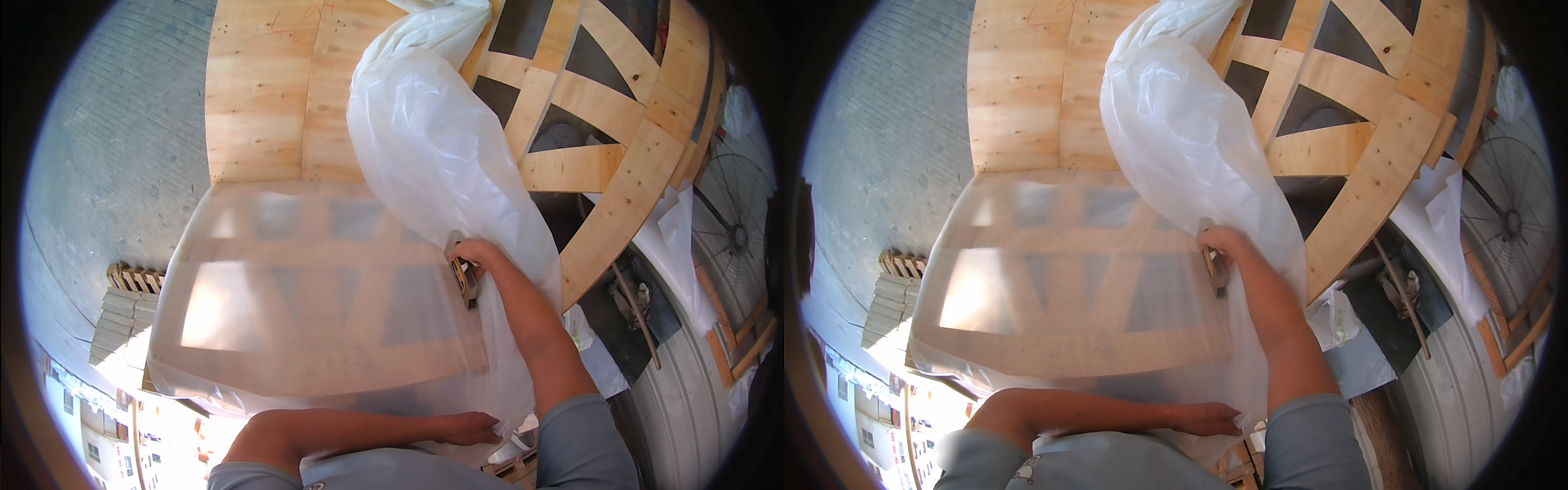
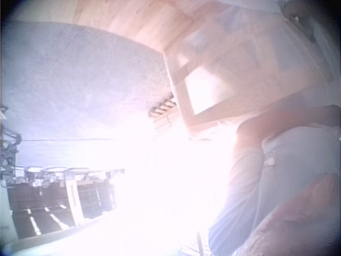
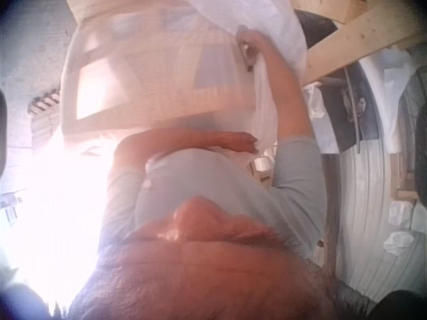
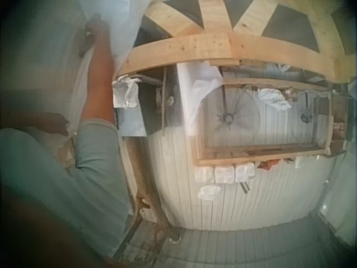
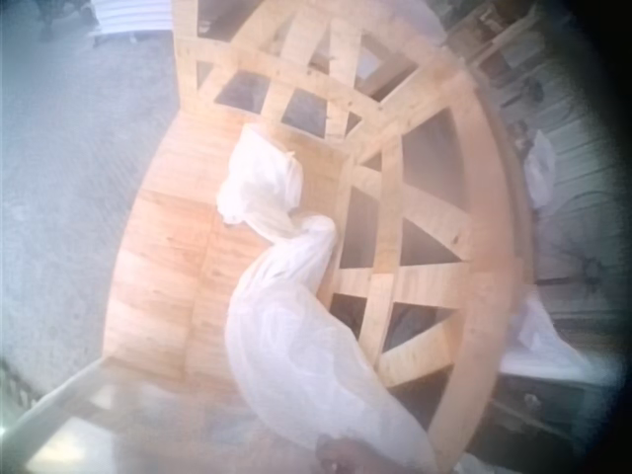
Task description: The person wraps a wooden furniture frame with a large white plastic sheet. They pull the sheet over the frame, smooth it, and secure it using a staple gun along the edges and corners.
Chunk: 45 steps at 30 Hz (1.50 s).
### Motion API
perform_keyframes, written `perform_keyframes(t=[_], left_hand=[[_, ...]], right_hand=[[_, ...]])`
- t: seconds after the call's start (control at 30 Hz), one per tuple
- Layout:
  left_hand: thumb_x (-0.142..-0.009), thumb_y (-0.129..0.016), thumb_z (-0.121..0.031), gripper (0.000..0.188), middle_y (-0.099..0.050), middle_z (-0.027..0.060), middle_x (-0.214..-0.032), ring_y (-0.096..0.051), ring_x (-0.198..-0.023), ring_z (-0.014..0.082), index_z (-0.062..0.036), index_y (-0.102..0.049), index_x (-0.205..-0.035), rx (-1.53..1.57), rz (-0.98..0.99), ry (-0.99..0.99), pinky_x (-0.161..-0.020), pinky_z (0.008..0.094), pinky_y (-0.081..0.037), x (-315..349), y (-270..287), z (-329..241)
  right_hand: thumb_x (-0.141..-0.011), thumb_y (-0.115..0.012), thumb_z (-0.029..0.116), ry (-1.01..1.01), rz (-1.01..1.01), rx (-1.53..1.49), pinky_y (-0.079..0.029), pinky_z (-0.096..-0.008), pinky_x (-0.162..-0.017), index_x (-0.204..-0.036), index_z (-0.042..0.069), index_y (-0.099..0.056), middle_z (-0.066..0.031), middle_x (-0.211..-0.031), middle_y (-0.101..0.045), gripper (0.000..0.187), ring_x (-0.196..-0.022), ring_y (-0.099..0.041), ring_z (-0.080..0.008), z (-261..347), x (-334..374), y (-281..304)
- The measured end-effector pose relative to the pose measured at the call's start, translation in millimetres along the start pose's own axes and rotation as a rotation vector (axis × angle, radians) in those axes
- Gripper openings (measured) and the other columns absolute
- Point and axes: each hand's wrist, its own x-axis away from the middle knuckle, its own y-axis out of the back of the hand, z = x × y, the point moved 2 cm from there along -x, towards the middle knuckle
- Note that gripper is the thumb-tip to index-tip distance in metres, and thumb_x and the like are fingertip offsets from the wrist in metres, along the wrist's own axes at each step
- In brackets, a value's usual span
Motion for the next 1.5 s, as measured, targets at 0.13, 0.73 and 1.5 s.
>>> perform_keyframes(t=[0.13, 0.73, 1.5], left_hand=[[-0.097, -0.052, -0.03, 0.037, -0.061, 0.0218, -0.099, -0.055, -0.09, 0.0281, 0.0057, -0.056, -0.106, -0.024, -0.012, 0.002, -0.085, 0.0405, -0.043, -2, 0, 3], [-0.09, -0.055, -0.028, 0.045, -0.059, 0.0219, -0.118, -0.056, -0.107, 0.031, 0.0067, -0.056, -0.119, 0.034, 0.032, 0.121, -0.094, 0.0389, -0.042, 1, 2, -2], [-0.094, -0.051, -0.033, 0.046, -0.06, 0.0224, -0.117, -0.057, -0.105, 0.0339, 0.0056, -0.056, -0.119, -0.199, 0.009, 0.107, -0.093, 0.0422, -0.041, -8, 1, 6]], right_hand=[[-0.08, -0.058, 0.027, 0.023, 0.028, -0.102, -0.058, -0.0517, -0.069, -0.102, 0.0, -0.065, -0.0193, -0.101, -0.067, 0.036, -0.09, -0.068, -0.035, -3, 3, 0], [-0.078, -0.06, 0.046, 0.453, -0.023, 0.172, -0.048, -0.0433, -0.063, -0.078, -0.006, -0.066, -0.0211, -0.078, -0.065, 0.052, -0.065, -0.061, -0.0306, 123, 66, -29], [-0.083, -0.058, 0.05, 0.695, 0.085, 0.243, -0.05, -0.0416, -0.07, -0.08, 0.0, -0.067, -0.0151, -0.077, -0.067, 0.051, -0.071, -0.063, -0.0265, 177, 168, -78]])
